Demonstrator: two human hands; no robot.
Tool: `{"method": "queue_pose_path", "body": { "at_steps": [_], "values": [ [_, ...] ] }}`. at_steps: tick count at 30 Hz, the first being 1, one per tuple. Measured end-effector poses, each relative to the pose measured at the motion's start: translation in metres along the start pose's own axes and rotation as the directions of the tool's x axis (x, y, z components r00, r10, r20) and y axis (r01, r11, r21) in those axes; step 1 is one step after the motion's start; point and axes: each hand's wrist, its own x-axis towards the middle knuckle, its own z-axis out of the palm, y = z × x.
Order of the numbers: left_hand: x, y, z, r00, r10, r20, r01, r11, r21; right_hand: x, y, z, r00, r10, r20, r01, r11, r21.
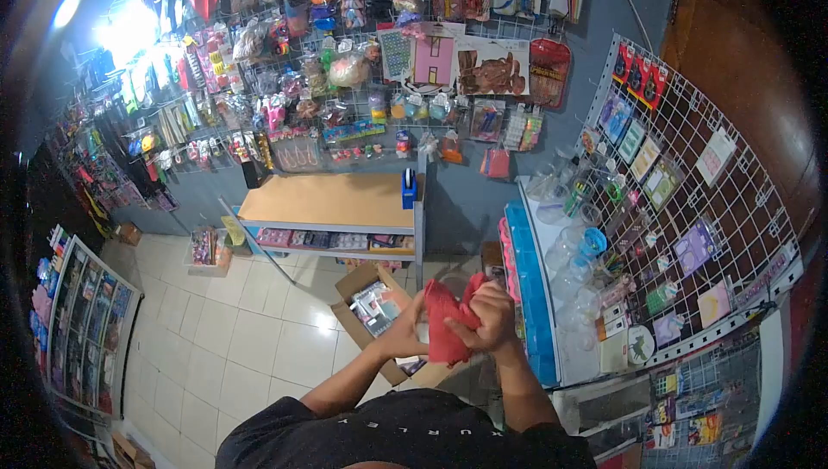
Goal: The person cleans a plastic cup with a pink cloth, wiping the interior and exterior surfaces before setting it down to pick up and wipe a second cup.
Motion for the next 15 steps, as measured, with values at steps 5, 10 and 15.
{"method": "queue_pose_path", "body": {
  "at_steps": [5,10,15],
  "values": [
    [-0.015,-0.037,-0.009,0.968,-0.09,0.233,0.215,0.773,-0.597,-0.014,0.012,0.012,0.994,-0.048,-0.1,0.076,0.951,0.3],
    [-0.009,-0.007,0.003,0.918,-0.355,0.175,0.389,0.724,-0.57,-0.037,0.019,0.032,0.616,0.654,-0.439,-0.45,0.749,0.486],
    [-0.019,-0.049,0.013,0.894,-0.448,-0.012,0.312,0.64,-0.702,-0.005,0.02,0.0,0.402,0.828,-0.391,-0.2,0.497,0.845]
  ]
}}
